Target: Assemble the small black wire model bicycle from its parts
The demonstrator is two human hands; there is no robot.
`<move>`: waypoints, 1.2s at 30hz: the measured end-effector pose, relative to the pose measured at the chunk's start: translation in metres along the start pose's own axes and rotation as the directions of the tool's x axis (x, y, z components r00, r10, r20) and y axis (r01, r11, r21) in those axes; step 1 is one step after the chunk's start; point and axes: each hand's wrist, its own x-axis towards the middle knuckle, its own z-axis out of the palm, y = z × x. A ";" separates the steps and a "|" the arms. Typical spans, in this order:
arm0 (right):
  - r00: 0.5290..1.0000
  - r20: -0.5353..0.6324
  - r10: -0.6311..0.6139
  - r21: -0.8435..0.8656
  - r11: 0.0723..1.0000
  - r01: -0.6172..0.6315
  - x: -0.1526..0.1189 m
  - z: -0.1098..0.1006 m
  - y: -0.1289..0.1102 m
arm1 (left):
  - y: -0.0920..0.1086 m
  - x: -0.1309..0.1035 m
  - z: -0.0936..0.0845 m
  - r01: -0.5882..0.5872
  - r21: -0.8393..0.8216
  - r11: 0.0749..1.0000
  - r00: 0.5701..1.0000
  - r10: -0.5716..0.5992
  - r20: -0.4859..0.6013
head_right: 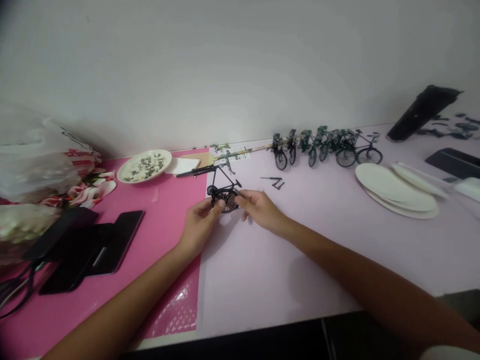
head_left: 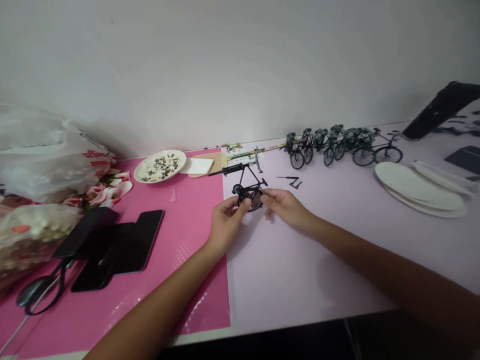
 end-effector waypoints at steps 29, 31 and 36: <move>0.971 -0.089 -0.222 -0.543 0.828 0.139 0.012 -0.056 -0.016 | -0.006 0.017 -0.019 0.099 -0.070 0.993 0.939 -0.117 -0.324; 0.979 0.079 -0.187 -0.672 0.716 0.191 0.009 -0.049 -0.015 | -0.006 0.017 -0.019 0.089 -0.079 0.993 0.938 -0.110 -0.330; 0.967 0.222 -0.125 -0.816 0.519 0.254 0.008 -0.030 -0.005 | -0.007 0.015 -0.015 0.062 -0.054 0.997 0.949 -0.076 -0.305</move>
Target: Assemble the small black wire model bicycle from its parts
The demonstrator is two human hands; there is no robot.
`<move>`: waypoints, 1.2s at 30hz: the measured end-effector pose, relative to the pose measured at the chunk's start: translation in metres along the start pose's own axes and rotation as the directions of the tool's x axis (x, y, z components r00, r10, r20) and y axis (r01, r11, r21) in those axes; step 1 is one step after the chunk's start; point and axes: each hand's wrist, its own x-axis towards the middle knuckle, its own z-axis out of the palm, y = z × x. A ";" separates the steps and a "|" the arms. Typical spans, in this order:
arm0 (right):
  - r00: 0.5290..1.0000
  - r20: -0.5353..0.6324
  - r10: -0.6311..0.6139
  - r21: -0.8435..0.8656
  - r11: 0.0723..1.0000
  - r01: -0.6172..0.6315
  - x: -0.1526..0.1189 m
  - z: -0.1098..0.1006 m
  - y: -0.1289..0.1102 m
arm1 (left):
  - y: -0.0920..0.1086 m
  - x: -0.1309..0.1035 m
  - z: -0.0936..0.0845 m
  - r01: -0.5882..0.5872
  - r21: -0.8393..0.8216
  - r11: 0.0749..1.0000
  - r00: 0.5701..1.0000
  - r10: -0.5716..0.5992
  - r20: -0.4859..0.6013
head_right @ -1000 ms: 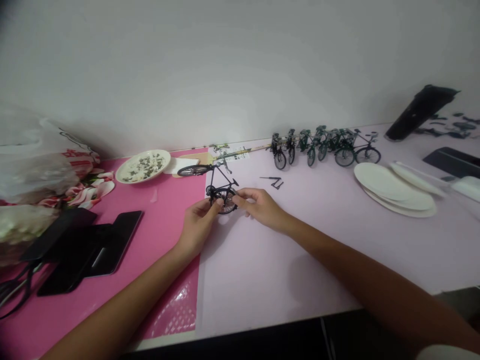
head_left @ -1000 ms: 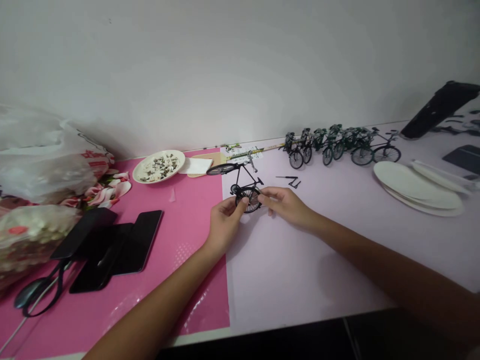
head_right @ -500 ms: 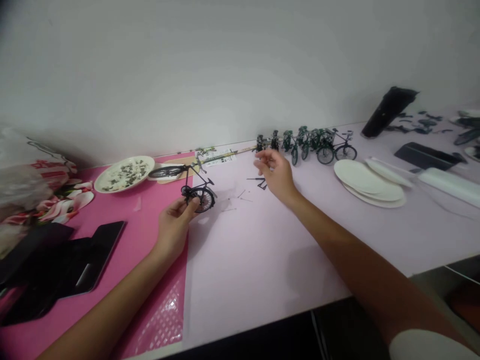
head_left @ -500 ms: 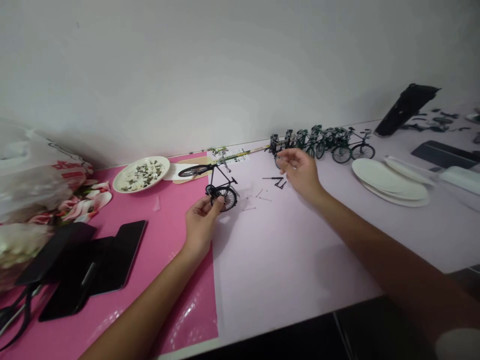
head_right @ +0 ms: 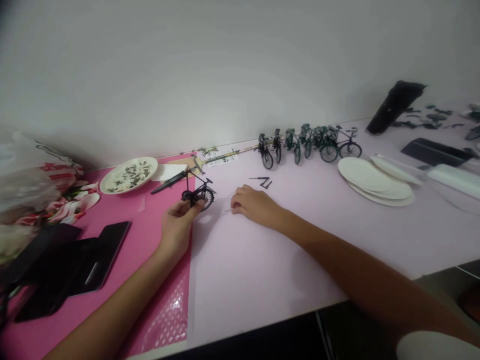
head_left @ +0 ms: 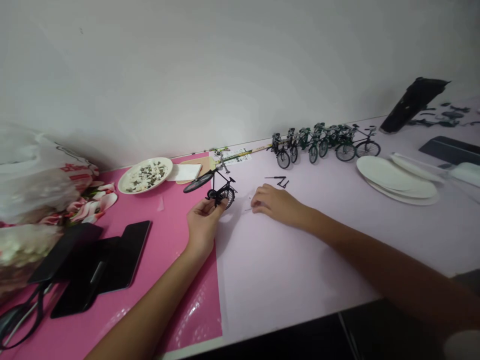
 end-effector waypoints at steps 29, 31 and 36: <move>0.953 -0.165 0.253 0.644 0.760 -0.091 0.001 0.027 -0.016 | 0.006 -0.020 0.009 -0.191 0.180 0.965 0.978 0.171 0.119; 0.953 -0.153 0.260 0.678 0.730 -0.090 0.002 0.029 -0.017 | 0.006 -0.021 0.008 -0.192 0.178 0.965 0.976 0.168 0.138; 0.953 -0.114 0.280 0.731 0.674 -0.110 0.003 0.027 -0.019 | 0.003 -0.019 0.007 -0.201 0.171 0.965 0.973 0.175 0.153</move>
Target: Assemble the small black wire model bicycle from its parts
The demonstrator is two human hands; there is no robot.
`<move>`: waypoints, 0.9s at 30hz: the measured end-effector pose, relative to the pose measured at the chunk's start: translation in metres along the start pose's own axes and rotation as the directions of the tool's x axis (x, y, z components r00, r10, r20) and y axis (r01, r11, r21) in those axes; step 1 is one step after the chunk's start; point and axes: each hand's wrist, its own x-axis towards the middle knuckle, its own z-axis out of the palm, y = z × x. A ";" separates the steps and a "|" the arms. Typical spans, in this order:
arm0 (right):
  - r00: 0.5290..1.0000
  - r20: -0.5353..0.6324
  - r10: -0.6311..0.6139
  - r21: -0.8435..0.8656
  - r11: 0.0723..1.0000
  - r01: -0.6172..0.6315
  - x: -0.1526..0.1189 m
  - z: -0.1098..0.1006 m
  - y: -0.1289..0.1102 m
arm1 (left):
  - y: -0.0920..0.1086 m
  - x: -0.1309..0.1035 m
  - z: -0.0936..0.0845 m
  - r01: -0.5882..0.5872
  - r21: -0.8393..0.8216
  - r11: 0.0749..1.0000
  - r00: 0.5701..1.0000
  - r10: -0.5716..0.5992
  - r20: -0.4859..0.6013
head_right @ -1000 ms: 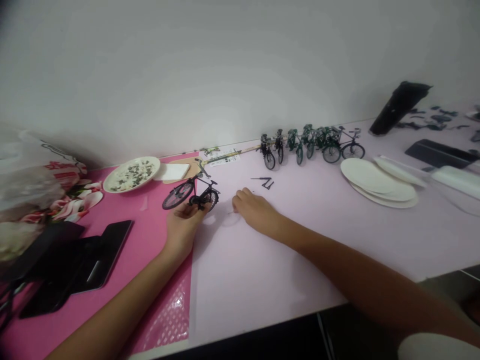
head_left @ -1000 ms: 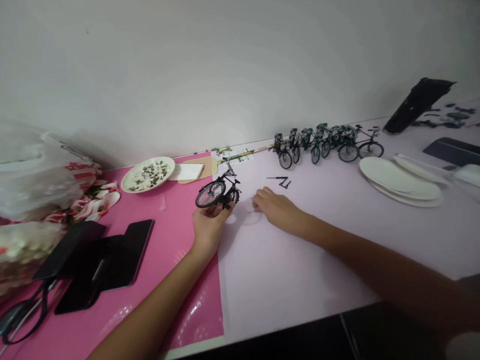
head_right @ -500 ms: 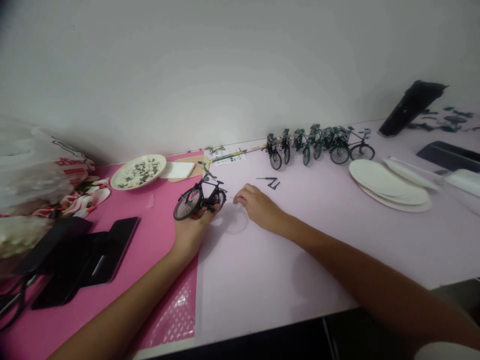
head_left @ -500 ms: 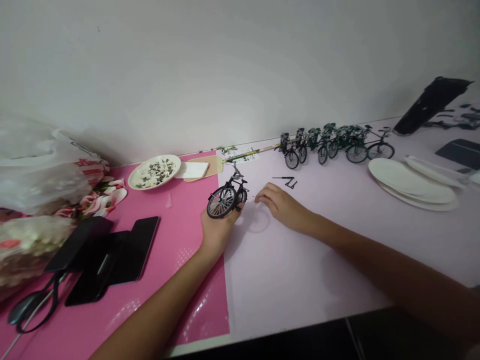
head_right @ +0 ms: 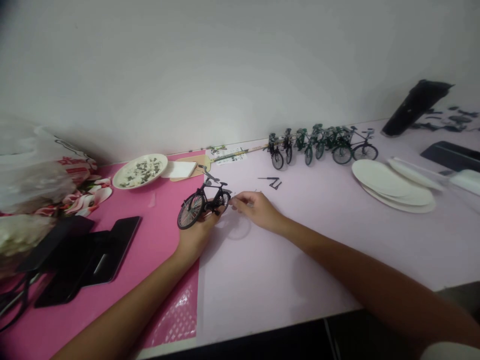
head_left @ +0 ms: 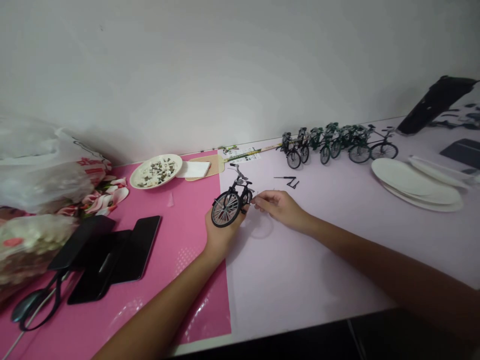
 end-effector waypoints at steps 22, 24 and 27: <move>0.990 0.109 0.084 0.160 0.982 -0.101 0.000 0.000 0.002 | -0.003 -0.001 0.001 0.031 -0.035 0.999 0.999 -0.030 0.032; 0.991 0.109 0.082 0.166 0.981 -0.099 0.000 0.001 0.002 | -0.001 -0.002 0.002 0.033 -0.031 0.999 0.999 -0.032 0.030; 0.989 0.115 0.088 0.172 0.979 -0.107 0.000 0.000 0.000 | 0.001 -0.002 0.002 0.028 -0.030 0.999 0.999 -0.027 0.028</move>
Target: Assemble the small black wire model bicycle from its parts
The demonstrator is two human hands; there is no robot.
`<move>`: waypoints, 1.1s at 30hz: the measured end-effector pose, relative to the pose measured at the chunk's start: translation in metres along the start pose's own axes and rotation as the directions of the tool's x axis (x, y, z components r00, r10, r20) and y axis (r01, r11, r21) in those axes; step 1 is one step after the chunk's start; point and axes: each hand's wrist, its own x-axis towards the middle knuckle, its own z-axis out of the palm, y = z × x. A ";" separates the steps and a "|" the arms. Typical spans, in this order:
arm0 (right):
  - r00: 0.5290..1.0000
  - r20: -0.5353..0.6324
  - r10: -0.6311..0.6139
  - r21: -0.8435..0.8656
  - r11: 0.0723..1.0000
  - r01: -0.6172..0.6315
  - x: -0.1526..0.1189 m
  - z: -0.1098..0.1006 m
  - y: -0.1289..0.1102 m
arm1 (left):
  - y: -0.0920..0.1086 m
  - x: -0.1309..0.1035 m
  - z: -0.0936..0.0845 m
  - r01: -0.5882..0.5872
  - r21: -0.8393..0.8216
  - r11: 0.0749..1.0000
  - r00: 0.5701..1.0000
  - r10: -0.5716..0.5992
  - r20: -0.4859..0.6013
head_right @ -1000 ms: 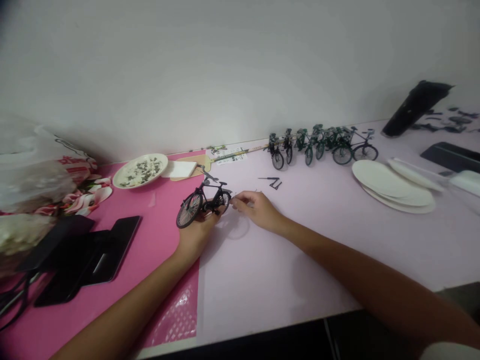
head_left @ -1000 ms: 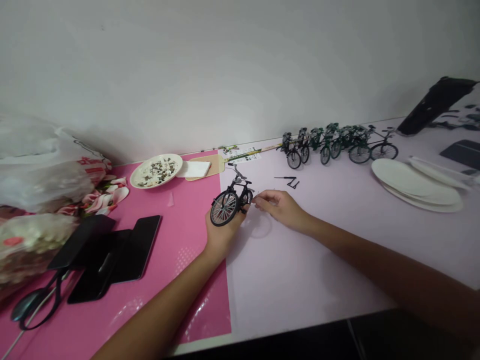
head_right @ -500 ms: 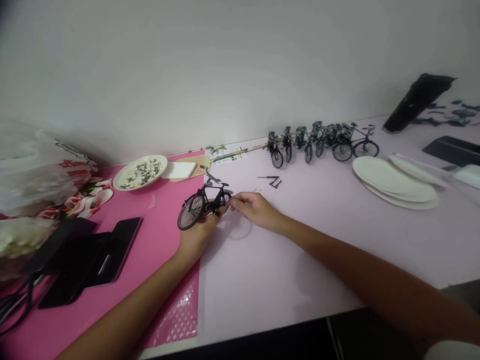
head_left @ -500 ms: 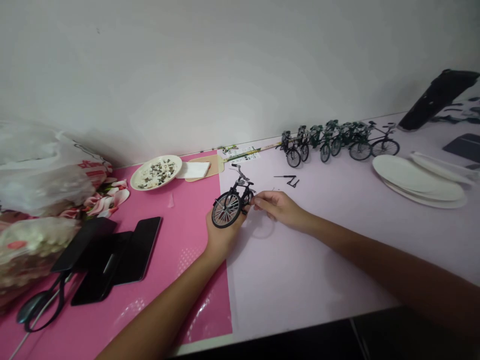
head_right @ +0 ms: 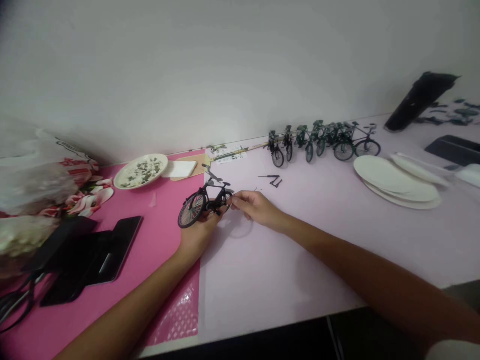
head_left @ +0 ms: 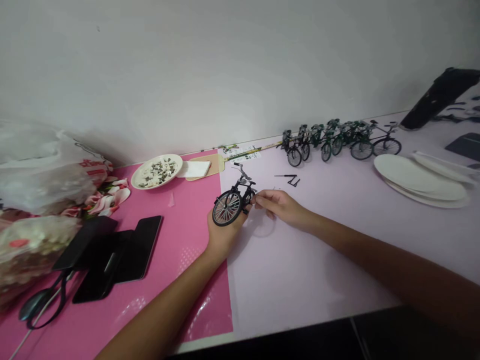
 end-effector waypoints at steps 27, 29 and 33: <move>0.994 -0.036 0.099 0.108 0.990 -0.094 0.000 -0.006 0.001 | -0.012 0.003 0.002 0.007 -0.094 0.996 1.000 -0.007 -0.001; 0.994 -0.039 0.098 0.115 0.989 -0.093 0.000 -0.006 0.001 | -0.013 0.003 0.002 -0.003 -0.085 0.996 1.000 0.003 -0.004; 0.994 -0.041 0.105 0.117 0.988 -0.099 0.000 -0.007 0.002 | -0.012 0.004 0.002 -0.006 -0.078 0.997 1.000 0.006 0.002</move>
